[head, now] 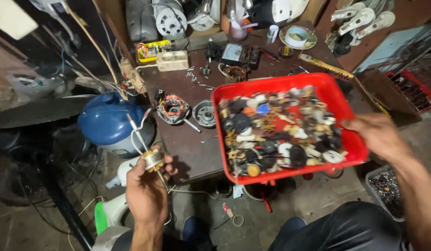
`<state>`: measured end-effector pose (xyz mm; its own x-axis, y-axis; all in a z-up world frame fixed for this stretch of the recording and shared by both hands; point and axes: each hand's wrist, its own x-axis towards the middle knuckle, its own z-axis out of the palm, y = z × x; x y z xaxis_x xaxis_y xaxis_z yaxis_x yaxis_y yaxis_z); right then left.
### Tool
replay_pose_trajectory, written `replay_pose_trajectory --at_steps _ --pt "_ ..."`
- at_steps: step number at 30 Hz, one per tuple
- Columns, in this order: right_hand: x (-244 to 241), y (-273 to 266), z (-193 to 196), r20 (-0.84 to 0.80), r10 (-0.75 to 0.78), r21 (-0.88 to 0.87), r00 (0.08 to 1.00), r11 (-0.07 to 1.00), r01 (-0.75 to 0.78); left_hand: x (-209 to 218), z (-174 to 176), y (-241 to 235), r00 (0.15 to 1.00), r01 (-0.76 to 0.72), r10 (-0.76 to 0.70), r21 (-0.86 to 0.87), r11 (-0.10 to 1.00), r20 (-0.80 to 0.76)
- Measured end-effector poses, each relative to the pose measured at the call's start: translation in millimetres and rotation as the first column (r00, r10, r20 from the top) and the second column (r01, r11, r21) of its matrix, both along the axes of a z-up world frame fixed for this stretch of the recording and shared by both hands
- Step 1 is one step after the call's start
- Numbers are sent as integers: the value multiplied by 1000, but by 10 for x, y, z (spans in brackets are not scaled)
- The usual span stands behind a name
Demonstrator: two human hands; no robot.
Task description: The person selects small parts from a red tray, attaches a spring to a motor rotor, applies lubricant with a brush, and inserts the rotor into a stator housing. The person then fits a metal end cap onto the stator to complete the assembly.
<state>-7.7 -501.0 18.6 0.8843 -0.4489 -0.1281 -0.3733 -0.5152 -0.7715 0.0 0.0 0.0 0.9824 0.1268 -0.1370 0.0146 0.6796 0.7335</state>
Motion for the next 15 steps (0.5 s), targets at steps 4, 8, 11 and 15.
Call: replay_pose_trajectory --at_steps 4,8,11,15 --pt "343 112 61 -47 147 -122 988 981 -151 17 -88 -8 999 23 -24 -24 999 -23" --pt "421 230 195 -182 66 -169 981 981 -97 77 -159 -73 999 25 -25 21 999 -21" --pt "414 398 296 -231 11 -180 973 982 -54 131 -248 -153 1000 28 -28 55 998 -1" --pt "383 500 344 -211 -52 -93 976 995 33 184 -228 -363 998 49 -48 49 998 -31"
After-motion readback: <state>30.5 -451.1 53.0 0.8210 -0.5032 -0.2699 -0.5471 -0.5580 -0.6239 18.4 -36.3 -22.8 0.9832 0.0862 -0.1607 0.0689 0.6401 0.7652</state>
